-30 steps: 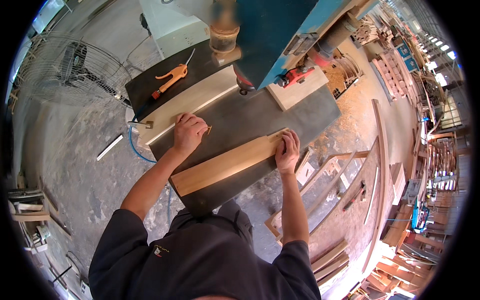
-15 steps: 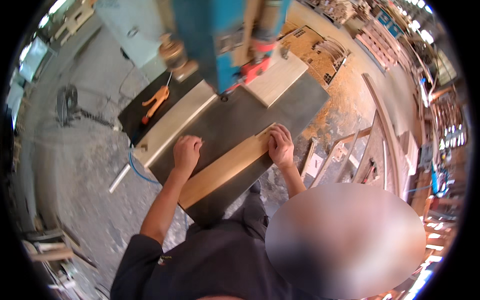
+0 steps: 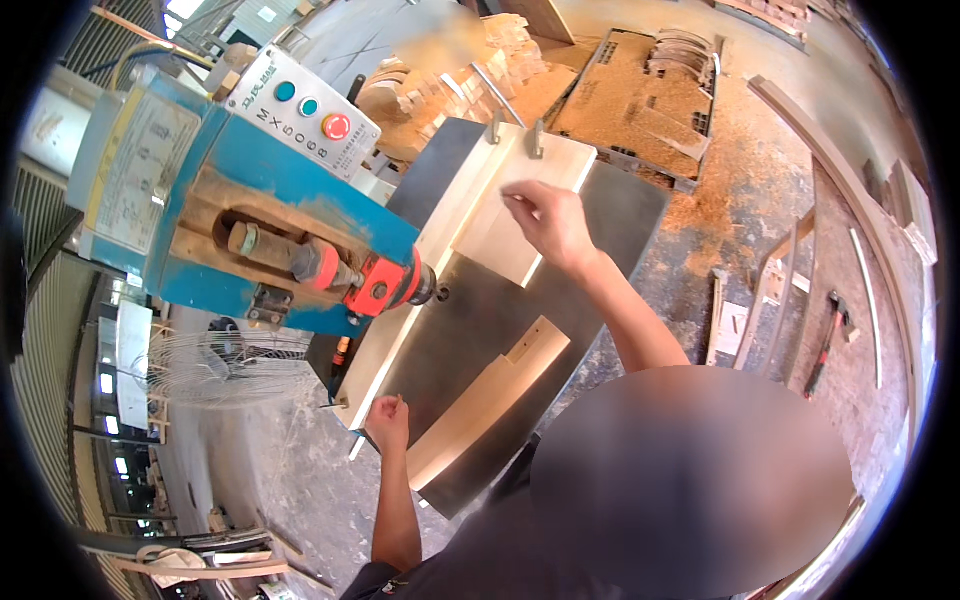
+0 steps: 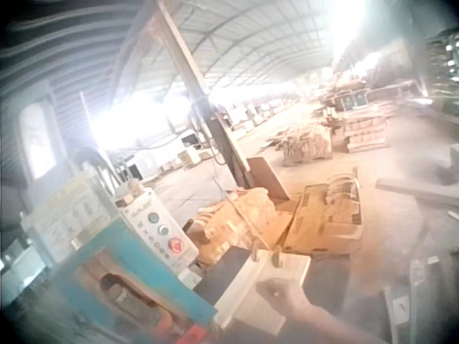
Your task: The person uses a vertical spindle moulder to shape the edges of wooden planks. They then move to a workbench to apply glue to the grooves of the shaped pieces and insert small wooden dowels by hand.
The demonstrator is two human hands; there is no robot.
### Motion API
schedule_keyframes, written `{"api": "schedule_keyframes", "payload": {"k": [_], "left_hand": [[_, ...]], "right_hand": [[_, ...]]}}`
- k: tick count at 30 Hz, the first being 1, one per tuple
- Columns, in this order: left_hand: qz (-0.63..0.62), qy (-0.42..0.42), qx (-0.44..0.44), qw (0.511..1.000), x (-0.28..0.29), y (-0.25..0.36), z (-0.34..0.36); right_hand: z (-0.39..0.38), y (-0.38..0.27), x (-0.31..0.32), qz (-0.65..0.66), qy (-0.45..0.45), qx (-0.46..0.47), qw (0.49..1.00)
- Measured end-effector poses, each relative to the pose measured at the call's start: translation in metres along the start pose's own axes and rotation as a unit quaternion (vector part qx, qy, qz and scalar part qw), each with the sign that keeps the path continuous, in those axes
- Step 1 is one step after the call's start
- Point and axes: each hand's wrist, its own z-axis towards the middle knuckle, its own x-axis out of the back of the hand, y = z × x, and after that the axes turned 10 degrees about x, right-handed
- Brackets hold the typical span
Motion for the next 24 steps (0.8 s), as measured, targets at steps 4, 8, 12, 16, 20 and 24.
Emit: {"api": "schedule_keyframes", "payload": {"k": [4, 8, 12, 16, 20, 24], "left_hand": [[-0.273, -0.002, 0.108, 0.956, 0.000, -0.050, -0.022], [-0.484, -0.012, 0.240, 0.841, 0.014, -0.019, -0.059], [-0.468, 0.014, 0.197, 0.861, 0.022, -0.044, -0.073], [-0.546, 0.012, 0.230, 0.806, 0.043, -0.016, -0.099], [-0.645, -0.055, 0.253, 0.719, 0.060, -0.030, -0.123], [-0.644, -0.060, 0.296, 0.703, 0.071, -0.023, -0.137]], "right_hand": [[0.086, -0.006, -0.051, 0.025, -0.032, 0.116, 0.992], [0.157, -0.023, -0.100, 0.040, -0.085, 0.103, 0.990], [0.199, -0.018, -0.169, 0.052, -0.092, 0.141, 0.984], [0.210, 0.007, -0.178, -0.006, -0.064, 0.194, 0.979], [0.172, 0.019, -0.114, 0.111, -0.070, -0.041, 0.990], [0.050, 0.005, -0.030, -0.094, -0.037, -0.140, 0.985]]}}
